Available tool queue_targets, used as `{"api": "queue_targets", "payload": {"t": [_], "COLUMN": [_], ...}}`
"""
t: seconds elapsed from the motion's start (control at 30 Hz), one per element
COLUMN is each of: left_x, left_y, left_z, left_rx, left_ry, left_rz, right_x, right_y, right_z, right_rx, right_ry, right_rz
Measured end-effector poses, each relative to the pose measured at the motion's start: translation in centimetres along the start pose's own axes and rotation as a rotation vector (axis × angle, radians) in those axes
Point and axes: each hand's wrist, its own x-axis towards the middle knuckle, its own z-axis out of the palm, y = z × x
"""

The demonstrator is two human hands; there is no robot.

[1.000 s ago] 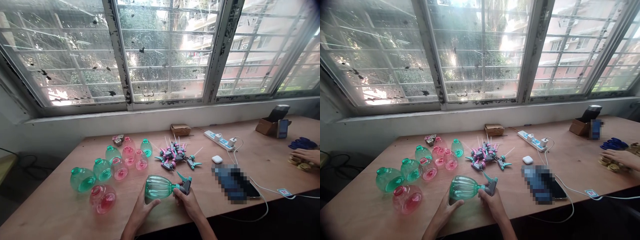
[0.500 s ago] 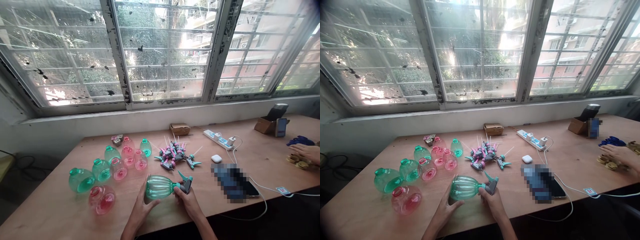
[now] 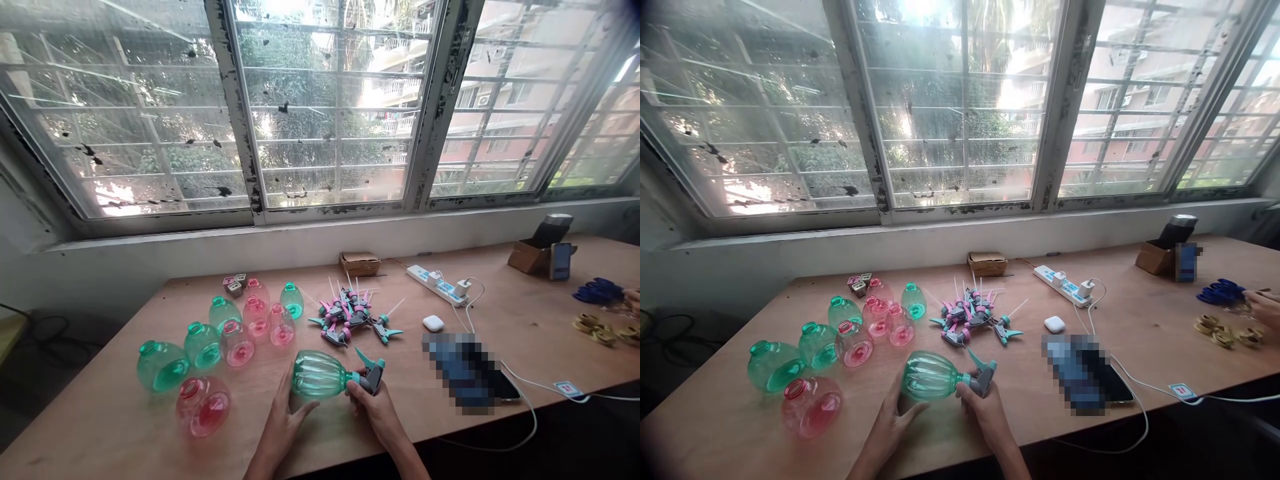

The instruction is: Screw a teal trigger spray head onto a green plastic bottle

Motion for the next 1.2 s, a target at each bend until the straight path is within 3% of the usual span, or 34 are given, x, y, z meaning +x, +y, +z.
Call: {"api": "queue_targets", "payload": {"t": [0.17,0.37,0.6,0.73,1.0,1.2], "left_x": [0.1,0.1,0.4,0.4,0.4,0.6], "left_y": [0.2,-0.1,-0.3,0.1,0.3,0.9], "left_z": [-0.2,-0.1,-0.2,-0.5,-0.5,-0.8], "left_rx": [-0.079,-0.026,-0.183,-0.09,-0.285,-0.105], "left_ry": [-0.053,0.019,-0.034,0.05,-0.01,0.051], "left_rz": [0.028,0.055,0.037,0.112,0.041,0.115], "right_x": [0.0,0.1,0.2,0.2,0.3,0.4], "right_y": [-0.3,-0.2,0.4,0.3,0.3,0.7], "right_z": [0.1,0.1,0.0,0.0,0.0,-0.2], "right_rx": [0.04,0.039,-0.013,-0.017,0.009,0.081], "right_ry": [0.008,0.014,-0.009,-0.002,0.033,0.054], "right_rz": [0.01,0.005,0.003,-0.007,0.004,0.007]}}
